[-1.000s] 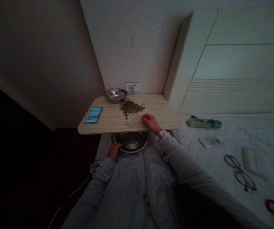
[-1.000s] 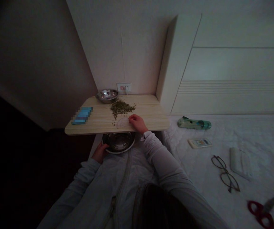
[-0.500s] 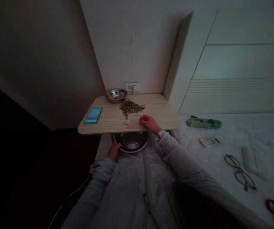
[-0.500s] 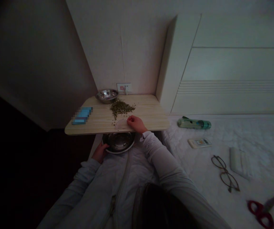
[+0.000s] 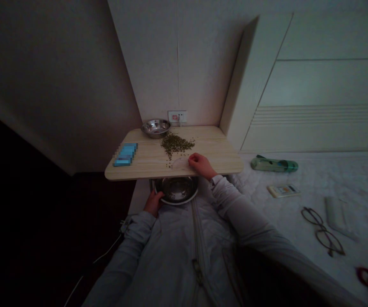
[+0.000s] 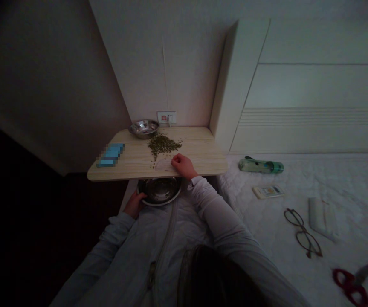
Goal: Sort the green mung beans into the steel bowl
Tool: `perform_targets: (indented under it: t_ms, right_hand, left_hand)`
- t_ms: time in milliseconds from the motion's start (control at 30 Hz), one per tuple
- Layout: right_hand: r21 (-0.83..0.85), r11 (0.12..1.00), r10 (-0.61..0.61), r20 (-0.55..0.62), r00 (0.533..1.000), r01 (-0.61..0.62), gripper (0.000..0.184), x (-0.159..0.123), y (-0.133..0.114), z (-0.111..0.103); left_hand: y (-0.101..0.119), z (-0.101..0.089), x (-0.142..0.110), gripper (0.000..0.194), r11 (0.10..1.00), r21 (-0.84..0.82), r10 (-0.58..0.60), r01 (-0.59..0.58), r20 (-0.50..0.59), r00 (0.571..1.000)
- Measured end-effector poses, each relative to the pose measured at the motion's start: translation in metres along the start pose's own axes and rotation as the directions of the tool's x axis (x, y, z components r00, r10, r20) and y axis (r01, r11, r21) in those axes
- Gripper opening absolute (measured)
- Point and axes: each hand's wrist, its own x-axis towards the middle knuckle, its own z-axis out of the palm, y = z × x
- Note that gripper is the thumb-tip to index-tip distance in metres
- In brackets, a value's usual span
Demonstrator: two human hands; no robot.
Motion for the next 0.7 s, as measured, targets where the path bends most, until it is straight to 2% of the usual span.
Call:
perform_targets:
  t_ms: [167,267,433,700]
  right_hand:
    - [0.118,0.993,0.003,-0.002,1.0,-0.003,0.012,0.0004,-0.0009,-0.002]
    - [0.16,0.987,0.001,0.038,0.999,-0.007,0.013,0.0008,-0.0001,-0.0012]
    - [0.05,0.999,-0.003,0.082,0.997,-0.001,0.014,0.0015,0.0027,0.0022]
    - [-0.094,0.996,0.0,-0.038,0.999,-0.003,0.013,-0.0009,-0.0033,0.0005]
  left_hand:
    - [0.0007,0.0015,-0.0011,0.037,1.0,-0.014,0.001,-0.001,0.008,1.0]
    - [0.0006,0.0014,-0.0009,0.037,1.0,-0.009,0.003,-0.003,0.012,1.0]
    - [0.0012,0.002,-0.0022,0.038,1.0,-0.022,0.004,-0.004,0.007,1.0]
    - [0.0,0.0015,-0.001,0.035,1.0,-0.028,0.003,-0.003,-0.003,1.0]
